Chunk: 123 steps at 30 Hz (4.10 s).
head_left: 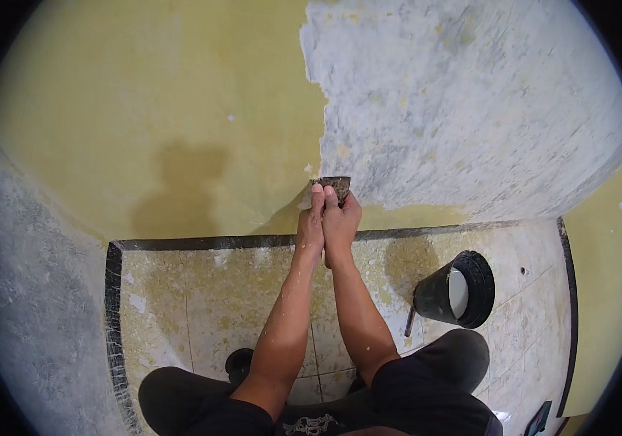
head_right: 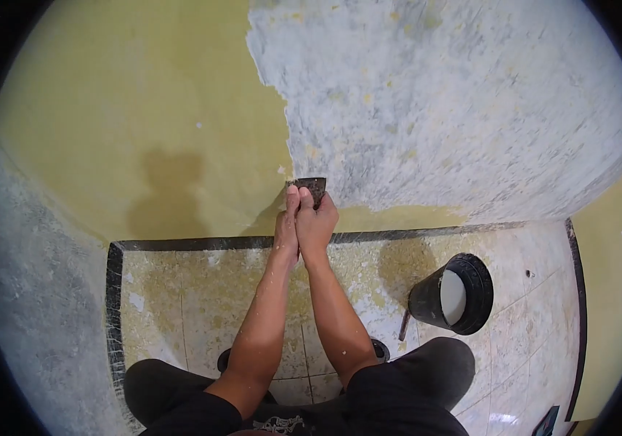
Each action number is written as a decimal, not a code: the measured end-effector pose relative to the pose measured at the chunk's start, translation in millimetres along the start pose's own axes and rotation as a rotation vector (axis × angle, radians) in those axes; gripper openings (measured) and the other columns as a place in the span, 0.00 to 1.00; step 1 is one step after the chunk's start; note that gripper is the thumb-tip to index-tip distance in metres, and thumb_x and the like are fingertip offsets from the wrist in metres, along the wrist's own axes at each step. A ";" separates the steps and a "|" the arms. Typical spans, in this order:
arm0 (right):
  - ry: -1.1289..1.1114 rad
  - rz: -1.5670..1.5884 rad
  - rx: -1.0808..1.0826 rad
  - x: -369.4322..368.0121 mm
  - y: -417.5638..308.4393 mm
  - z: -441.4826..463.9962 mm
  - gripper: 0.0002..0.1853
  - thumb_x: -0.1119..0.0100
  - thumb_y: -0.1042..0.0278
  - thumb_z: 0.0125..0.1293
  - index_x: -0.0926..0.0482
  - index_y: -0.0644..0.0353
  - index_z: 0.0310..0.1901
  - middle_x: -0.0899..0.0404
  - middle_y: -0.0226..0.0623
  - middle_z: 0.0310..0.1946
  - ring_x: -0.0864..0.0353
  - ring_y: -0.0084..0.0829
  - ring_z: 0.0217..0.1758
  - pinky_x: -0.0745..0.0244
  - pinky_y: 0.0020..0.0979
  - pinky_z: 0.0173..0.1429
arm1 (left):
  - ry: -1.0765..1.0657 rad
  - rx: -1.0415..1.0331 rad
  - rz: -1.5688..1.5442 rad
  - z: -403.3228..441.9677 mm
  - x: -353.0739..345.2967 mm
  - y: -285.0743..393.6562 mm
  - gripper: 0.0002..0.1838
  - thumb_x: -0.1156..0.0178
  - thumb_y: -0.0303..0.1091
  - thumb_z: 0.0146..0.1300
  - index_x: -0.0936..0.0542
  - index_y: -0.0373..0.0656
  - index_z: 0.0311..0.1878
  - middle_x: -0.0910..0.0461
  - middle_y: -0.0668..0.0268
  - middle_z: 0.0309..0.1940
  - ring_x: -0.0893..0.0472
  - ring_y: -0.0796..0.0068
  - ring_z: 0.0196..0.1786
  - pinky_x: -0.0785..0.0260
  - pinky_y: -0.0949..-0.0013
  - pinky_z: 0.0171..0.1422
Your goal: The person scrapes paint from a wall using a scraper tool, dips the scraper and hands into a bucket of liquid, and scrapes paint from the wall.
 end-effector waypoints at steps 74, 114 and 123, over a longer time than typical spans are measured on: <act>0.001 -0.034 0.020 -4.8 -14.2 -1.0 0.12 0.41 0.65 0.63 0.22 0.69 0.33 0.20 0.42 0.23 0.27 0.26 0.27 0.30 0.32 0.34 | -0.004 -0.066 0.099 3.2 1.1 14.0 0.41 0.56 0.71 0.62 0.21 0.33 0.42 0.20 0.56 0.37 0.24 0.70 0.41 0.32 0.66 0.46; -0.016 0.082 0.053 -6.4 -45.3 2.2 0.17 0.40 0.60 0.60 0.22 0.72 0.32 0.21 0.51 0.24 0.23 0.37 0.27 0.29 0.38 0.35 | -0.009 -0.096 -0.037 -23.5 -12.3 52.0 0.46 0.57 0.74 0.59 0.22 0.31 0.49 0.20 0.51 0.42 0.23 0.65 0.46 0.32 0.62 0.49; -0.012 0.062 -0.023 -7.6 -13.6 2.2 0.13 0.40 0.65 0.61 0.22 0.70 0.31 0.21 0.42 0.22 0.26 0.29 0.25 0.30 0.33 0.34 | -0.039 -0.035 0.014 -8.4 -4.5 27.5 0.43 0.56 0.70 0.62 0.23 0.31 0.51 0.21 0.52 0.44 0.23 0.66 0.47 0.31 0.65 0.50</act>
Point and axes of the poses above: each hand's wrist, its own z-axis towards the middle knuckle, its own x-axis out of the back of the hand, y = z × x, the point moved 3 cm from there along z, towards the middle knuckle
